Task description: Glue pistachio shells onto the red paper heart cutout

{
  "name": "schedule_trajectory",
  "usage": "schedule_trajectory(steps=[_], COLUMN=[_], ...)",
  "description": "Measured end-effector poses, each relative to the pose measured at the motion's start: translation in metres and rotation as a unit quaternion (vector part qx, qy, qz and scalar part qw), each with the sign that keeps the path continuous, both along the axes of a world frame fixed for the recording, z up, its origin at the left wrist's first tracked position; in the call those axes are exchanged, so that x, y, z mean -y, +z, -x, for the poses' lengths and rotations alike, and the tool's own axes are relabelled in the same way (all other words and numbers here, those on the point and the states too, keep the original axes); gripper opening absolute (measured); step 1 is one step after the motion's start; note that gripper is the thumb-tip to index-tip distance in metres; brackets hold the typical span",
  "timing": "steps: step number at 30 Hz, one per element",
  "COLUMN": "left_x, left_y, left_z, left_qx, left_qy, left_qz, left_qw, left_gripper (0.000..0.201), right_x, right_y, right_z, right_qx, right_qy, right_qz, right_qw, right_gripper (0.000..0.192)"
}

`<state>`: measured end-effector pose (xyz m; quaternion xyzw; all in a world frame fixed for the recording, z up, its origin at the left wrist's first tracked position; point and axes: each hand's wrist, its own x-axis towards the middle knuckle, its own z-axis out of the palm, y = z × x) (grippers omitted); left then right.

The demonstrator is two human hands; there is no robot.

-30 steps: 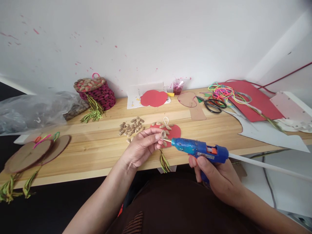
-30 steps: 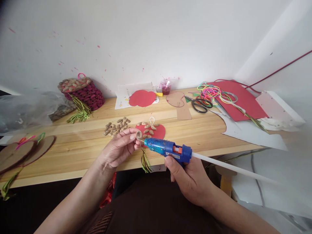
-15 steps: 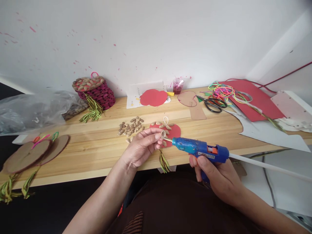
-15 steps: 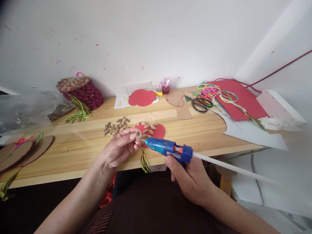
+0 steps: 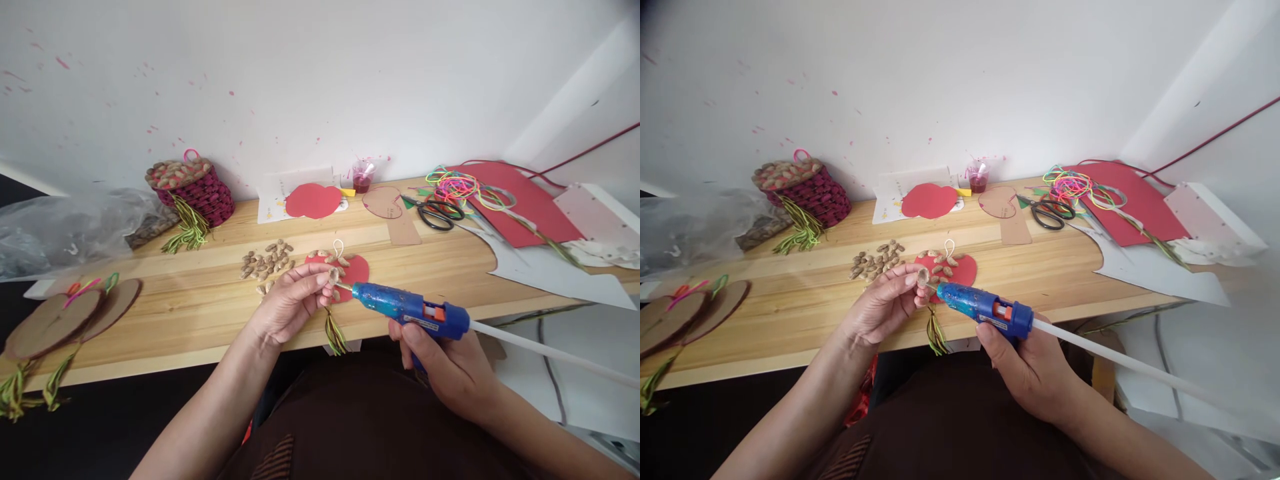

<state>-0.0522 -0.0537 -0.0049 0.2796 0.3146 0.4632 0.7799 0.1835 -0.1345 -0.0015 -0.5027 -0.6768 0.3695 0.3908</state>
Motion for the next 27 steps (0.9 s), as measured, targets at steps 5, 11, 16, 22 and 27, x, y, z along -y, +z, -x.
schedule_trajectory(steps=[5, 11, 16, 22, 27], left_x=[0.0, -0.001, -0.008, -0.03, -0.052], left_y=[0.0, -0.001, 0.008, 0.025, 0.03], left_z=[-0.001, -0.003, 0.001, 0.001, -0.018], left_qx=[-0.001, -0.012, -0.042, -0.254, -0.394], left_qy=[-0.003, -0.006, -0.002, -0.035, -0.061], left_qz=[-0.003, -0.006, -0.042, -0.175, -0.308], left_qw=[1.0, 1.0, 0.998, 0.951, 0.864], left_gripper=[0.027, 0.025, 0.028, 0.022, 0.017], right_x=[-0.002, -0.003, -0.009, -0.03, -0.046], right_y=[0.007, 0.009, -0.001, -0.007, -0.007], right_z=[0.0, -0.001, -0.002, -0.002, -0.007], right_qx=[0.061, 0.101, -0.051, -0.374, -0.468], right_qy=[0.001, 0.0, -0.065, -0.115, -0.168], right_qz=[-0.081, -0.107, 0.029, 0.23, 0.321], right_qw=[0.995, 0.989, 0.996, 0.891, 0.806], right_gripper=[0.025, 0.016, 0.034, 0.046, 0.048])
